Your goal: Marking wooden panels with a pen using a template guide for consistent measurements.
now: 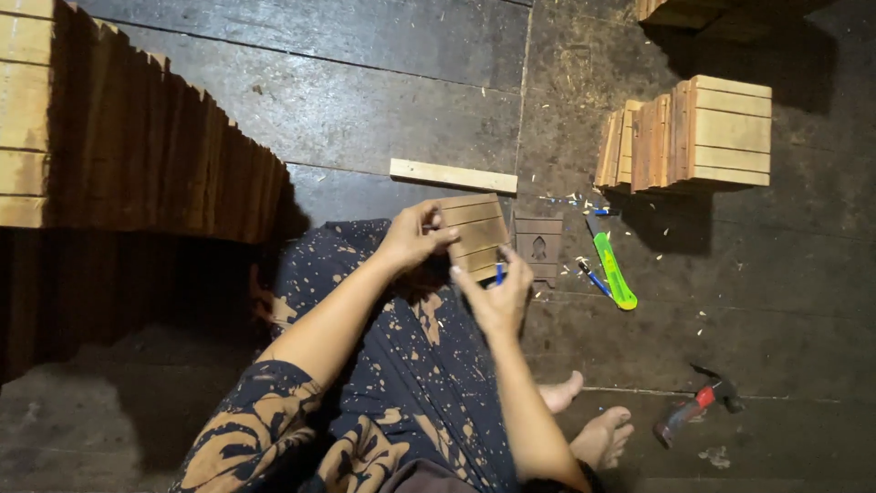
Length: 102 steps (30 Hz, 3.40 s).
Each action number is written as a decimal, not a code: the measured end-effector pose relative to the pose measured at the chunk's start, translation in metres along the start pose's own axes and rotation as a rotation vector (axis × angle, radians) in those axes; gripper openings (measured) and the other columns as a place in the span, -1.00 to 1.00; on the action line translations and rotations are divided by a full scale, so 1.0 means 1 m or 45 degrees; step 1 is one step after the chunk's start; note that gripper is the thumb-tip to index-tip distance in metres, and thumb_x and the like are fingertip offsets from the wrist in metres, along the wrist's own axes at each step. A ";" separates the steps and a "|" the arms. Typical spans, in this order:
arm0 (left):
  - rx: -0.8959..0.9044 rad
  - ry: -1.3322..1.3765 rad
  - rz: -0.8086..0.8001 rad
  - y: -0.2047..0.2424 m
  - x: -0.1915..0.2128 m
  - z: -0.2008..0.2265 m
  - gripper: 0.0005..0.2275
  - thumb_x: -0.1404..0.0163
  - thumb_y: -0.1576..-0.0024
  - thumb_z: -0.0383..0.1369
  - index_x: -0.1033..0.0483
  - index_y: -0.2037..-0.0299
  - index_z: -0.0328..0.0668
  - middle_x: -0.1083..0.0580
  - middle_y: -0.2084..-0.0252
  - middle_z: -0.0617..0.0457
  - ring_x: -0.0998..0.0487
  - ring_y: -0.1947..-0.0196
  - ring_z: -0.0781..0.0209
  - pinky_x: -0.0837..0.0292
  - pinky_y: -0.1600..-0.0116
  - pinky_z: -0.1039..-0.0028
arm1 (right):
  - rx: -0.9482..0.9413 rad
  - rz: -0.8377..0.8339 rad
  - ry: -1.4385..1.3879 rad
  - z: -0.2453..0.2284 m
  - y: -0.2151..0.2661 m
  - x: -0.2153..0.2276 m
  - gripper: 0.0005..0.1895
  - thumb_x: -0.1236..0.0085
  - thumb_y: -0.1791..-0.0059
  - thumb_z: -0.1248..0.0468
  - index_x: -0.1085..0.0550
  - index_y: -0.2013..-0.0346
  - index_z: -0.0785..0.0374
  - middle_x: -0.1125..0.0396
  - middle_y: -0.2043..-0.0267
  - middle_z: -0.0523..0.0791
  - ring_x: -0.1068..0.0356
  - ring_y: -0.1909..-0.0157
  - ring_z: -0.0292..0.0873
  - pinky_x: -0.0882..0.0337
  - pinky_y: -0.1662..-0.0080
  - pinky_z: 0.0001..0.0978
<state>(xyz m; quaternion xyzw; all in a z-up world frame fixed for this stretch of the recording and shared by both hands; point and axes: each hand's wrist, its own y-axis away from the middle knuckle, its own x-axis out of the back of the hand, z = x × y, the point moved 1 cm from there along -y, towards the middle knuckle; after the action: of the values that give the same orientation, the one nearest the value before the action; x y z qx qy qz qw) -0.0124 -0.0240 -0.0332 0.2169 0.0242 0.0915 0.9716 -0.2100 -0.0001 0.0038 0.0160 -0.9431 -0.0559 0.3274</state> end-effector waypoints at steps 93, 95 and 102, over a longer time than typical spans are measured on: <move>-0.263 -1.135 0.271 -0.004 0.011 0.023 -0.60 -0.24 -0.04 -0.23 -0.56 -0.13 0.17 -0.38 -0.09 0.08 -0.37 -0.17 -0.08 -0.29 -0.13 0.10 | 0.453 0.298 0.295 0.046 -0.024 -0.032 -0.79 -0.27 -0.01 0.30 -0.61 0.05 0.16 -0.34 0.01 -0.05 -0.46 0.07 0.03 -0.45 0.03 -0.15; -0.385 -1.230 0.215 0.008 0.008 0.042 -0.55 -0.26 -0.02 -0.16 -0.53 -0.15 0.16 -0.37 -0.15 0.09 -0.31 -0.21 -0.06 -0.24 -0.18 0.08 | 0.463 0.387 0.303 0.057 -0.035 -0.020 -0.81 -0.09 -0.12 0.19 -0.62 0.09 0.11 -0.33 0.09 -0.10 -0.42 0.05 0.00 -0.37 -0.03 -0.16; -0.399 -1.689 -0.116 0.022 -0.008 0.061 -0.26 -0.29 0.07 0.04 -0.33 -0.35 0.17 -0.18 -0.46 0.21 -0.07 -0.40 -0.02 0.05 -0.34 -0.03 | -0.289 0.404 -1.007 0.010 -0.059 0.010 -0.59 0.06 -0.16 -0.05 -0.50 0.11 0.25 -0.42 0.39 -0.10 -0.44 0.54 -0.32 -0.44 0.56 -0.63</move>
<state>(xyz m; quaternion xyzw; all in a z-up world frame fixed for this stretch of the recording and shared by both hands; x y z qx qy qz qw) -0.0183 -0.0320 0.0316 0.0826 -0.5808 -0.0992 0.8037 -0.2242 -0.0582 -0.0044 -0.1875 -0.9746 -0.1099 -0.0546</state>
